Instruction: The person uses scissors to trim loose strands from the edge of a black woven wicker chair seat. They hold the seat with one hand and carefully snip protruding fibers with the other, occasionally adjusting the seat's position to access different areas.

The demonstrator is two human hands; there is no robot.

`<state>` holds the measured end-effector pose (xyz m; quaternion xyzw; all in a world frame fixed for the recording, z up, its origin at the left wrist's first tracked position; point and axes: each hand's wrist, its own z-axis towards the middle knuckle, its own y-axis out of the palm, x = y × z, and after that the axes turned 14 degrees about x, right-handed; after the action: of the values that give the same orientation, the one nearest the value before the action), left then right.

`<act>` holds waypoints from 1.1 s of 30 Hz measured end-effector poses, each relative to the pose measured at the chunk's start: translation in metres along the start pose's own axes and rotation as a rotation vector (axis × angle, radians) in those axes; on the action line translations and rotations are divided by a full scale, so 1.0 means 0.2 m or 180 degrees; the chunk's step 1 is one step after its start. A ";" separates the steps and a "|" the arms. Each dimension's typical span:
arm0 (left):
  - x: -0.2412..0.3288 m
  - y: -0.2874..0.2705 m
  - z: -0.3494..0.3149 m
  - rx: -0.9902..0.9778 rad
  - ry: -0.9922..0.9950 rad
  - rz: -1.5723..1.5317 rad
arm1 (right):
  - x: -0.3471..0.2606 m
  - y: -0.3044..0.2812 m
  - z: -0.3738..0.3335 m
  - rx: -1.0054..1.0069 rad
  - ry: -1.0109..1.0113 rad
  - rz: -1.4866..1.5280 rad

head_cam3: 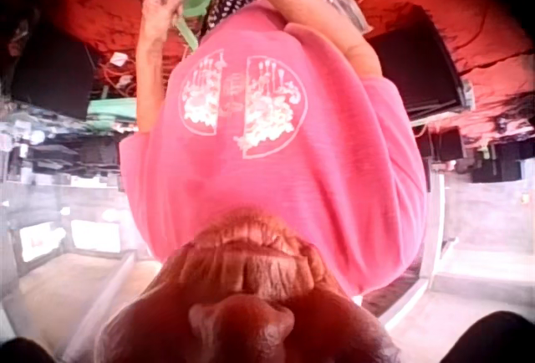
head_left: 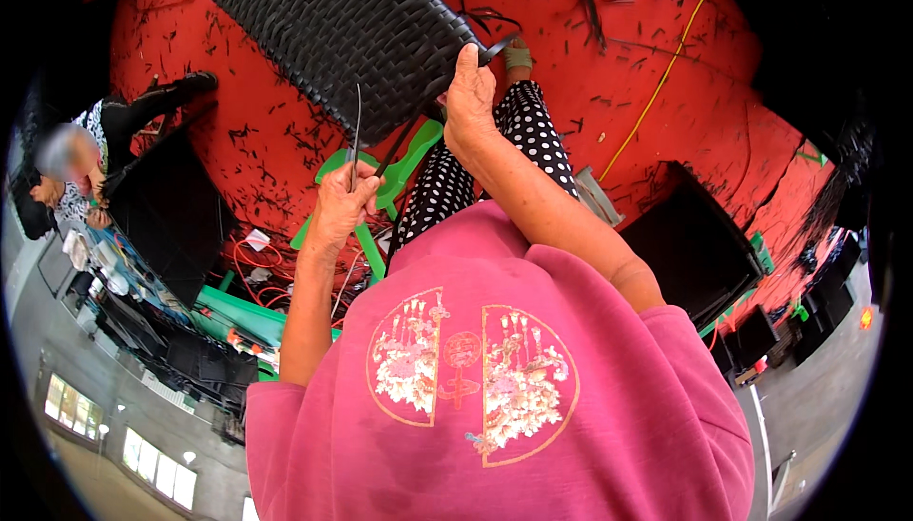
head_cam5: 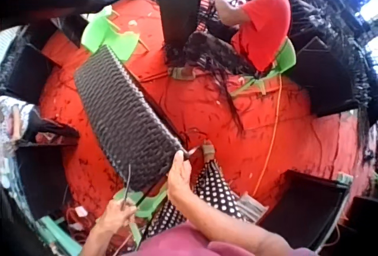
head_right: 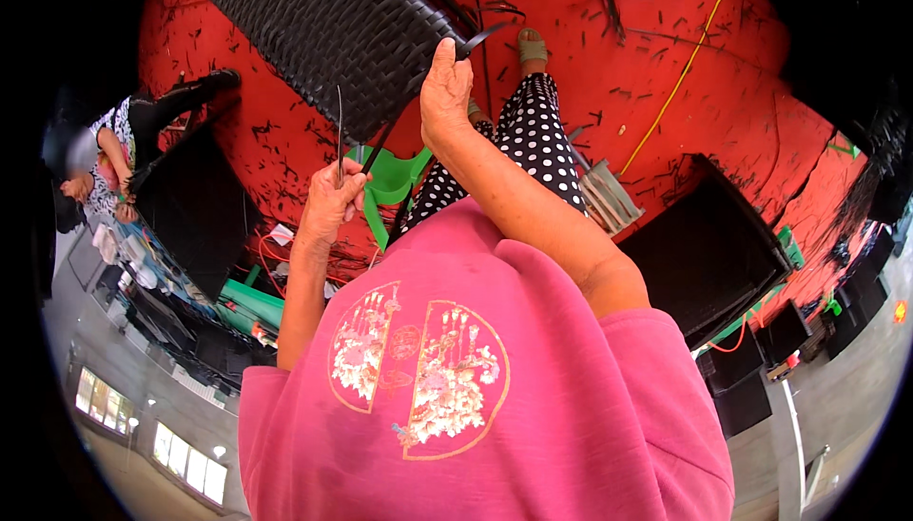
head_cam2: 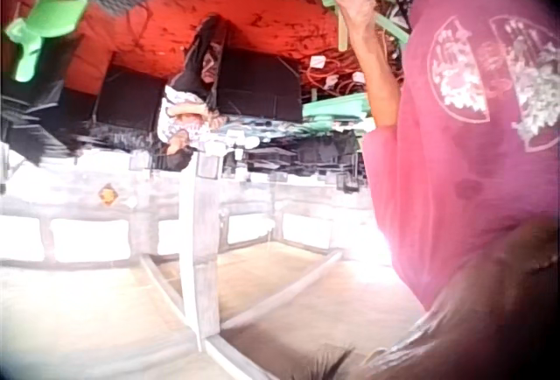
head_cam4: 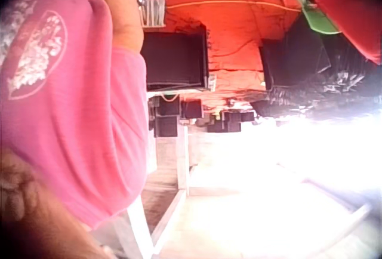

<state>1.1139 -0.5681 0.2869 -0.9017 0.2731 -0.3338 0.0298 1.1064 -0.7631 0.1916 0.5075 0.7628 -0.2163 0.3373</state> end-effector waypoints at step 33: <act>0.13 0.33 0.04 0.1652 0.1871 0.0367 | -0.06 -0.04 0.06 -0.0193 0.0228 -0.0073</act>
<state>1.1047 -0.6377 0.2795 -0.7134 0.2268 -0.6334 0.1960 1.1048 -0.7822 0.1921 0.4957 0.7863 -0.1786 0.3225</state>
